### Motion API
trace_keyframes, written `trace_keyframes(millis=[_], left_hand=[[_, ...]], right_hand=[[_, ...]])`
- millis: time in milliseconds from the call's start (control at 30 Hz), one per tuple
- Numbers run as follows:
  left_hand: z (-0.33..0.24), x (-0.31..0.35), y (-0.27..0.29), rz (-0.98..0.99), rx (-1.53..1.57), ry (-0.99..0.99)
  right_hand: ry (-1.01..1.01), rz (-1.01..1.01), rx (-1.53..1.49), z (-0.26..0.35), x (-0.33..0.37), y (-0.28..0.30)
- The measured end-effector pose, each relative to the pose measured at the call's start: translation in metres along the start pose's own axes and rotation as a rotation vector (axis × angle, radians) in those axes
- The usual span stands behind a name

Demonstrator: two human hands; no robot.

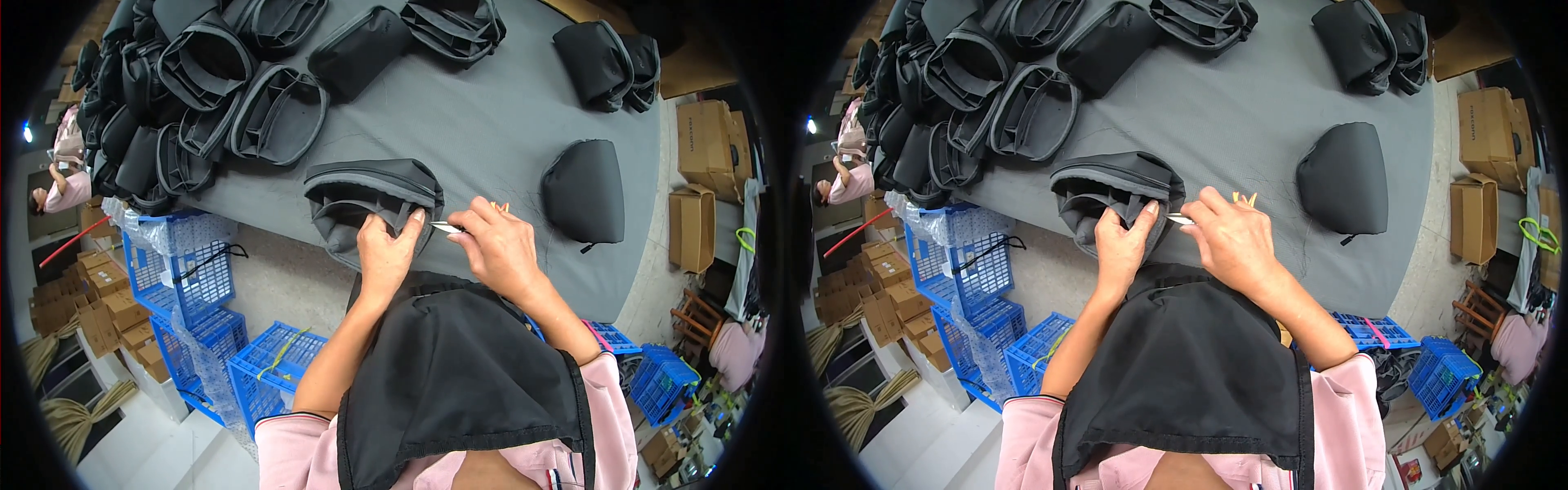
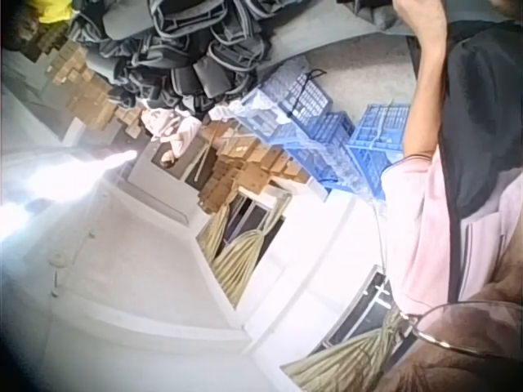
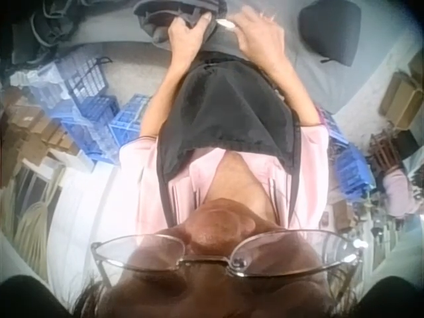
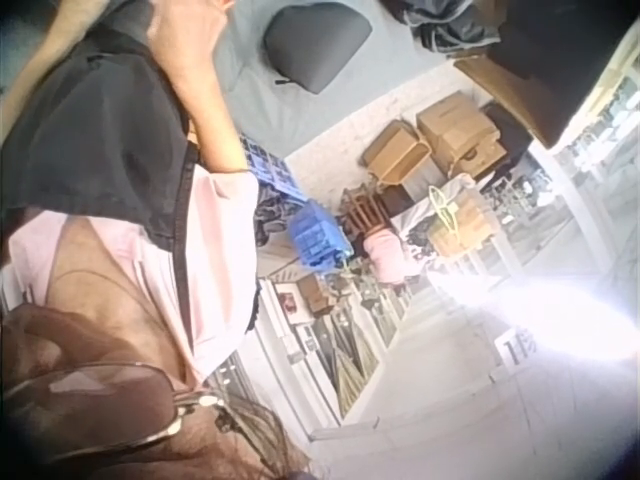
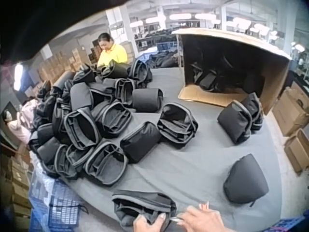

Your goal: Trim excess thread and sort padded black industrial components in a factory setting.

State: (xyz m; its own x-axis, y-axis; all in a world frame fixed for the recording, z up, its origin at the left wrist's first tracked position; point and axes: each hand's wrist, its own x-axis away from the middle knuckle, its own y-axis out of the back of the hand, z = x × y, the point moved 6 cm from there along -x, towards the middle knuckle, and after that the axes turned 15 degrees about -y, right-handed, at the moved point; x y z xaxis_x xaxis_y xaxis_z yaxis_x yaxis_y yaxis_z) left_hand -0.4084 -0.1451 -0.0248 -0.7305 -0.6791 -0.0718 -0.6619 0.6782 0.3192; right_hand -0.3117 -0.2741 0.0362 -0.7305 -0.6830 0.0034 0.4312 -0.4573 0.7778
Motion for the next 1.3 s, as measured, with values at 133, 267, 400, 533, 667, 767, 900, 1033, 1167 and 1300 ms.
trace_keyframes(millis=[133, 267, 400, 533, 667, 767, 900, 1033, 1167, 1300], left_hand=[[0.003, -0.004, 0.001, -0.035, 0.100, 0.006], [0.004, -0.010, 0.001, 0.034, 0.129, 0.097], [0.019, -0.012, 0.002, 0.151, 0.200, 0.218], [0.009, -0.019, 0.003, 0.192, 0.174, 0.207], [0.014, -0.017, 0.002, 0.193, 0.225, 0.228], [0.001, -0.018, 0.003, 0.209, 0.217, 0.254], [0.011, -0.019, 0.000, 0.204, 0.219, 0.235], [0.012, -0.022, -0.002, 0.203, 0.265, 0.238], [-0.004, -0.029, 0.005, 0.245, 0.278, 0.296], [-0.016, -0.026, 0.009, 0.320, 0.379, 0.282]], right_hand=[[-0.175, 0.014, -0.256, -0.015, 0.002, -0.008], [-0.226, 0.048, -0.377, -0.022, 0.000, -0.014], [-0.234, 0.066, -0.474, -0.021, 0.009, -0.010], [-0.179, 0.116, -0.448, -0.013, 0.016, -0.013], [-0.140, 0.126, -0.386, -0.009, 0.018, -0.018], [-0.082, 0.103, -0.341, -0.002, 0.017, -0.018], [-0.022, 0.061, -0.270, 0.007, 0.015, -0.017], [0.087, -0.040, -0.183, 0.015, 0.013, -0.013], [0.022, -0.020, -0.345, 0.012, 0.014, -0.006], [-0.073, 0.033, -0.538, 0.017, 0.008, -0.007]])
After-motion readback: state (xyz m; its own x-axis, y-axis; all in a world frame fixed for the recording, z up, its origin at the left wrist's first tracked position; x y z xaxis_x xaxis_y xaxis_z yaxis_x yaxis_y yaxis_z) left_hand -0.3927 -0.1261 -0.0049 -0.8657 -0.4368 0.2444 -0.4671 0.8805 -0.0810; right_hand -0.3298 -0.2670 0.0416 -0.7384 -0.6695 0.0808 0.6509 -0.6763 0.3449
